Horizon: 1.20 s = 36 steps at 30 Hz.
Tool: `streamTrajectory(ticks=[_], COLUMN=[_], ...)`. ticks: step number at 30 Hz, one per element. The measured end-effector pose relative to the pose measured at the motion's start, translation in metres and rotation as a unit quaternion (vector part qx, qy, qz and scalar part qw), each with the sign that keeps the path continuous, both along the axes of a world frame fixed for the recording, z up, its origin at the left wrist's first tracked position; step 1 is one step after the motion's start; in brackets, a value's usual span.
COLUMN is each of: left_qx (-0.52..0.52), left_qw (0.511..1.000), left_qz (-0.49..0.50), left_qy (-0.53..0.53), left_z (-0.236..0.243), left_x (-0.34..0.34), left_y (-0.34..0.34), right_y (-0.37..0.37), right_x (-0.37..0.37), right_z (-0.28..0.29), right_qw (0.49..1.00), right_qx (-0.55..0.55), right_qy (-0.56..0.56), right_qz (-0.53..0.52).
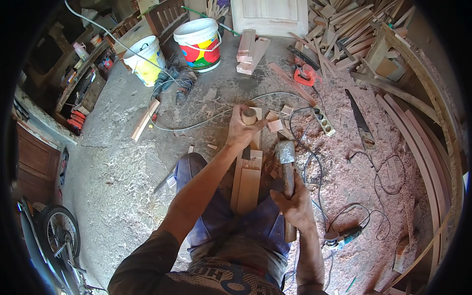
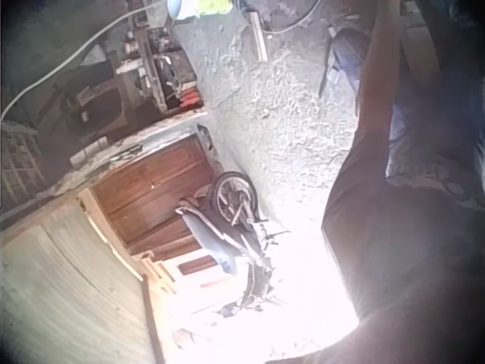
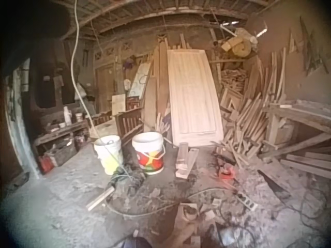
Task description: The person shapes a piece of wood using a hatchet while sitting on the floor, occasionally picking up and repositioning the wood and another wooden piece.
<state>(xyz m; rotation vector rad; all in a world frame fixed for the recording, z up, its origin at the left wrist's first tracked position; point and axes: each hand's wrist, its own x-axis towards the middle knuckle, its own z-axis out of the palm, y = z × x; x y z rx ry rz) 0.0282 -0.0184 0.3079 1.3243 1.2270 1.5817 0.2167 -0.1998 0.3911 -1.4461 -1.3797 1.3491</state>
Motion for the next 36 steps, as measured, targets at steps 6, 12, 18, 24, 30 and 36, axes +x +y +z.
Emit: streamTrajectory(ticks=[6, 12, 18, 24, 30, 36], left_qx=[-0.028, 0.026, 0.047, 0.053, 0.053, 0.080], left_qw=[0.995, 0.992, 0.989, 0.989, 0.990, 0.987], left_qz=[-0.082, -0.083, -0.107, -0.102, -0.088, -0.084], left_qy=[0.051, 0.090, 0.094, 0.097, 0.102, 0.107], left_z=[-0.015, -0.023, -0.015, -0.013, -0.019, -0.021], left_x=[0.003, 0.008, 0.011, 0.015, 0.011, 0.014], left_y=[0.000, 0.003, -0.002, -0.003, -0.004, -0.008], right_y=[-0.005, -0.005, -0.005, -0.005, 0.000, 0.000], right_x=[0.008, 0.010, 0.011, 0.010, 0.007, 0.005], right_z=[-0.008, -0.016, -0.023, -0.027, -0.025, -0.029], right_qw=[0.999, 0.998, 0.998, 1.000, 0.999, 0.999], right_qx=[-0.012, -0.014, -0.033, -0.018, -0.024, -0.026], right_qy=[0.039, 0.048, 0.046, 0.011, 0.018, -0.007], right_qz=[-0.015, -0.023, -0.031, -0.019, -0.023, -0.018])
